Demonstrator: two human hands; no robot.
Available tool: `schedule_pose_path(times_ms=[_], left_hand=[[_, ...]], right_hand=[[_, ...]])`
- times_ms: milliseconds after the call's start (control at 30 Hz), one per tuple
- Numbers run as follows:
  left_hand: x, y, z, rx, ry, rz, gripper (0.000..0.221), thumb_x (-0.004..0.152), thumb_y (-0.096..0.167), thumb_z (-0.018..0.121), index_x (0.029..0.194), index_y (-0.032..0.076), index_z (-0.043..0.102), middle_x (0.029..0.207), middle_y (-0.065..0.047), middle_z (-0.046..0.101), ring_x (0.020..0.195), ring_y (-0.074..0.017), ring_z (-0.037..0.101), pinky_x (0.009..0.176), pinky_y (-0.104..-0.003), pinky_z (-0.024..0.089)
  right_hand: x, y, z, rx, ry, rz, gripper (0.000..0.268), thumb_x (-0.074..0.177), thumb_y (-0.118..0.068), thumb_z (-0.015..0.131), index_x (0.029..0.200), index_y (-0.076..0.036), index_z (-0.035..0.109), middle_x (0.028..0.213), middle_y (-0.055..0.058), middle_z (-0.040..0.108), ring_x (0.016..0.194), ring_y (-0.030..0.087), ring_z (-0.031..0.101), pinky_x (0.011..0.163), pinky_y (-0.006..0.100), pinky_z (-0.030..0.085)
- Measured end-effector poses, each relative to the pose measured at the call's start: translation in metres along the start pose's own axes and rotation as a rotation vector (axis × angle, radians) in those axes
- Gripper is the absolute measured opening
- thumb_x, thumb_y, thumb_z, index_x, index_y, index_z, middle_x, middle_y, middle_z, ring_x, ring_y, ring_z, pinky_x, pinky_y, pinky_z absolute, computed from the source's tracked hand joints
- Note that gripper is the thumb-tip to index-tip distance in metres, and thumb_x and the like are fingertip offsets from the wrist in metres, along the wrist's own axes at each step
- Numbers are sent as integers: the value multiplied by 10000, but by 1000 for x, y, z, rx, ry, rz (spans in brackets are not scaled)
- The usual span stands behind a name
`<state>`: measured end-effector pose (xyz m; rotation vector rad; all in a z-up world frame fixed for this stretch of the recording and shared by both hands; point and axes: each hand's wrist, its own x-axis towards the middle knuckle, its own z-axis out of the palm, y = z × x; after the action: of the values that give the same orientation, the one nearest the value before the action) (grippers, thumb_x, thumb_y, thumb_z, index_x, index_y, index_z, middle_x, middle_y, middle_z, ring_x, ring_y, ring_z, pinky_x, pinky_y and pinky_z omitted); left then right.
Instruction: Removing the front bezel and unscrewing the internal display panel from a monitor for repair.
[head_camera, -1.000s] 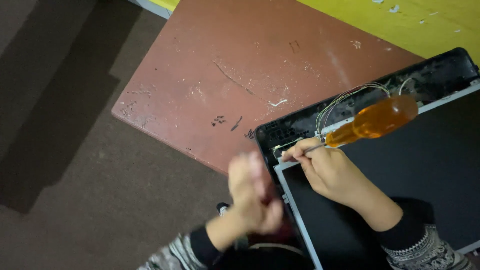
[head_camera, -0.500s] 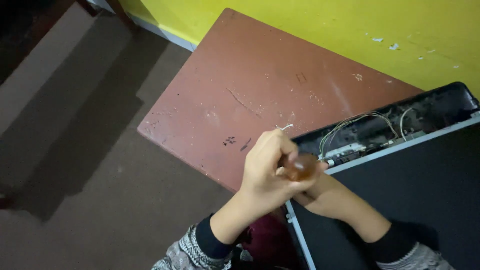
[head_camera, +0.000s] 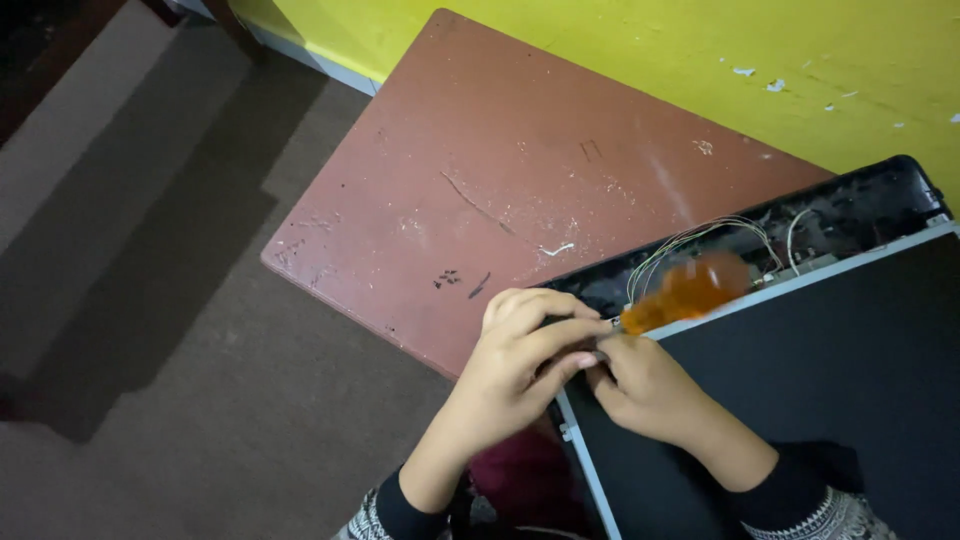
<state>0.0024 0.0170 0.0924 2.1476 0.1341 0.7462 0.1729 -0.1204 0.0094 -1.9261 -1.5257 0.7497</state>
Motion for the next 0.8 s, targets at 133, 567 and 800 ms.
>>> schedule_pose_path(times_ms=[133, 567, 800], left_hand=[[0, 4, 6, 23, 74, 23, 78, 994, 193, 698, 1065, 168, 677, 1237, -2, 644, 1175, -224, 627, 1081, -446, 361], [-3, -13, 10, 63, 133, 5, 475, 856, 567, 665, 1068, 154, 565, 1231, -35, 603, 1186, -229, 611, 1131, -485, 307], [-29, -28, 4, 56, 225, -131, 216, 1035, 341, 547, 1084, 132, 575, 1197, -56, 645, 1179, -261, 617, 1060, -447, 378]], right_hand=[[-2, -3, 5, 30, 91, -90, 205, 938, -188, 588, 1116, -108, 651, 913, 76, 728, 776, 253, 718, 687, 361, 537], [-2, -3, 15, 320, 86, -174, 380, 981, -283, 611, 1271, -40, 653, 1159, 59, 774, 1087, 166, 763, 1020, 314, 599], [0, -41, -5, 242, 147, -218, 284, 1008, -246, 541, 1185, -46, 637, 1128, 85, 736, 1061, 222, 729, 934, 333, 564]])
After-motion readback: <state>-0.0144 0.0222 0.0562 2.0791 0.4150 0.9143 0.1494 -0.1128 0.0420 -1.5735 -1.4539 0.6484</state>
